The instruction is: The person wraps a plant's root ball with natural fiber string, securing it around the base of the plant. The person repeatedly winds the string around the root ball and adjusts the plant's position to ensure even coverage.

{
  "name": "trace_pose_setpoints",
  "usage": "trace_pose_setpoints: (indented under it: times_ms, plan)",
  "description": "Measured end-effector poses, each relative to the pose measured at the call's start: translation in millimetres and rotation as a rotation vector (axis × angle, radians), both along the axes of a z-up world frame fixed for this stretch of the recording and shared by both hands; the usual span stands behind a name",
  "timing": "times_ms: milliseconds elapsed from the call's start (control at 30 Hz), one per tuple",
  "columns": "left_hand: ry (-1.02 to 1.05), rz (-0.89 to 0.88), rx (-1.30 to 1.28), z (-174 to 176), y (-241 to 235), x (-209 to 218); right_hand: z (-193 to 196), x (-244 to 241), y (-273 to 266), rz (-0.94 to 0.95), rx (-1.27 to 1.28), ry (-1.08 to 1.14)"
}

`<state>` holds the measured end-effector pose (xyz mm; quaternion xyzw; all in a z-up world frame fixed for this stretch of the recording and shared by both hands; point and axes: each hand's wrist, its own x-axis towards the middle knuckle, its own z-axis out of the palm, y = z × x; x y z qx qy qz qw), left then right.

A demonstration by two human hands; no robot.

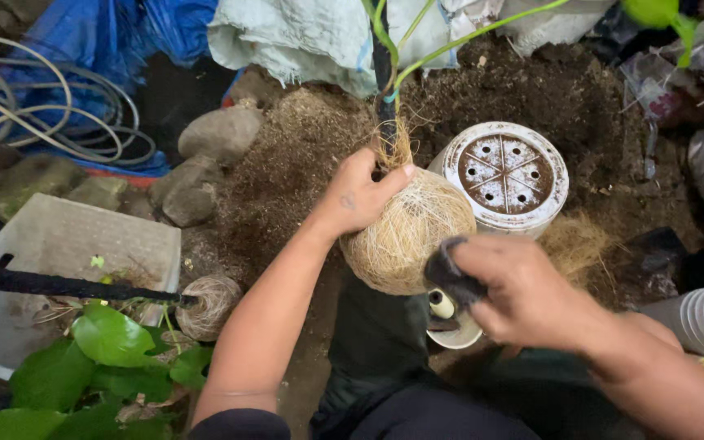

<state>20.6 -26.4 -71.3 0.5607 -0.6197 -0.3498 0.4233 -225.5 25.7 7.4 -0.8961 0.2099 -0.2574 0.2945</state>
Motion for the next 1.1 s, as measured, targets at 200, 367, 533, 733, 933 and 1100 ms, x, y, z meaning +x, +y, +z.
trace_pose_setpoints:
  times_ms: [200,367,533,733,933,1100]
  plan:
    - [0.022,-0.055,-0.029,7.5,4.1,-1.6,-16.7,-5.0,-51.9,-0.042,-0.111,0.084]
    - [0.119,-0.16,-0.011,11.0,6.7,1.6,-66.7,4.1,-147.7,-0.174,0.282,-0.059]
    - [0.28,-0.207,-0.046,17.7,12.3,3.3,-177.1,48.0,-202.1,-0.399,0.857,-0.267]
    - [0.345,-0.166,-0.124,41.6,-3.6,3.8,-258.9,17.0,-85.3,-0.526,0.681,-0.042]
    - [0.153,-0.02,-0.213,59.7,-18.5,-2.9,-167.1,16.9,31.3,-0.107,0.035,0.154]
    - [-0.116,0.02,-0.263,49.1,-4.9,-11.5,-56.2,-15.4,16.7,-0.047,-0.161,0.024]
